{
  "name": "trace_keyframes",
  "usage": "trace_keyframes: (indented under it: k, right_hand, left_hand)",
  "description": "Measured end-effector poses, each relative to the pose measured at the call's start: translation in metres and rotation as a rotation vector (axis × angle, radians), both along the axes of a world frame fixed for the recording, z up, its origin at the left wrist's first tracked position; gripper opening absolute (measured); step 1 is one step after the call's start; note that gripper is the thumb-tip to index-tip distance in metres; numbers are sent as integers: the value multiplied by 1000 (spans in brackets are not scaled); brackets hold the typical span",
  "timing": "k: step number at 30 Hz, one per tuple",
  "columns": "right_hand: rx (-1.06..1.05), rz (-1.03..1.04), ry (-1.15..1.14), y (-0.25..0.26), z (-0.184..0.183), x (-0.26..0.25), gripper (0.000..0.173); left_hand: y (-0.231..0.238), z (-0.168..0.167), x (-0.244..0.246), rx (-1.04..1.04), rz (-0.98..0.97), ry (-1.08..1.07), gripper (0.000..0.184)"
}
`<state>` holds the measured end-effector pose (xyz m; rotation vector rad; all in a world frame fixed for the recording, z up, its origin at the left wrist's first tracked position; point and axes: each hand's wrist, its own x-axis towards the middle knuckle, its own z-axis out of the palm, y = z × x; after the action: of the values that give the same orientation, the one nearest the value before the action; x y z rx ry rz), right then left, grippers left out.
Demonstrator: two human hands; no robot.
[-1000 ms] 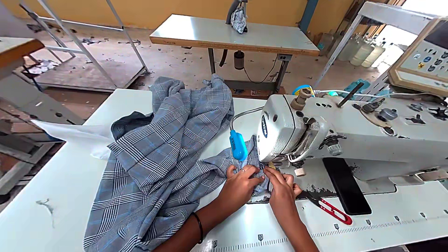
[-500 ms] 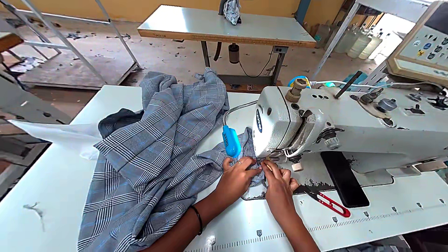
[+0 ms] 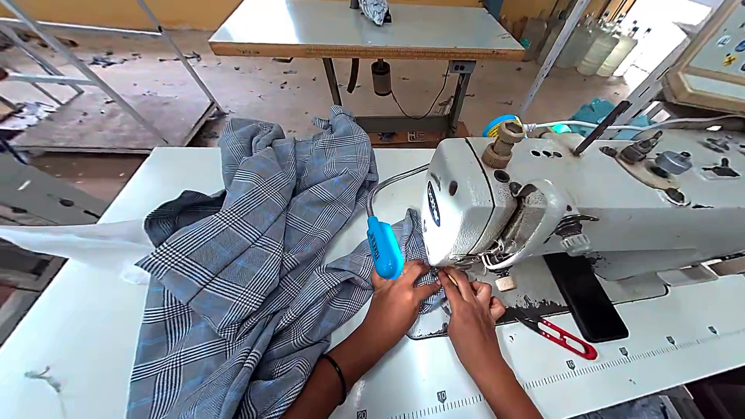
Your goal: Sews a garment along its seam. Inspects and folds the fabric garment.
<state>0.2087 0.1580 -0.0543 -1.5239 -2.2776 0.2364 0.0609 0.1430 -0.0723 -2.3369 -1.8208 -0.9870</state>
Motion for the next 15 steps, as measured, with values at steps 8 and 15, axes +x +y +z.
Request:
trace_keyframes:
  k: [8,15]
  right_hand:
    - [100,-8,32,-1,-7,-1,54]
    - [151,24,76,4,-11,0,59]
  left_hand:
    - [0,3,-1,-40,-22,-36,28]
    - [-4,31,-12,-414,-179,-135,37]
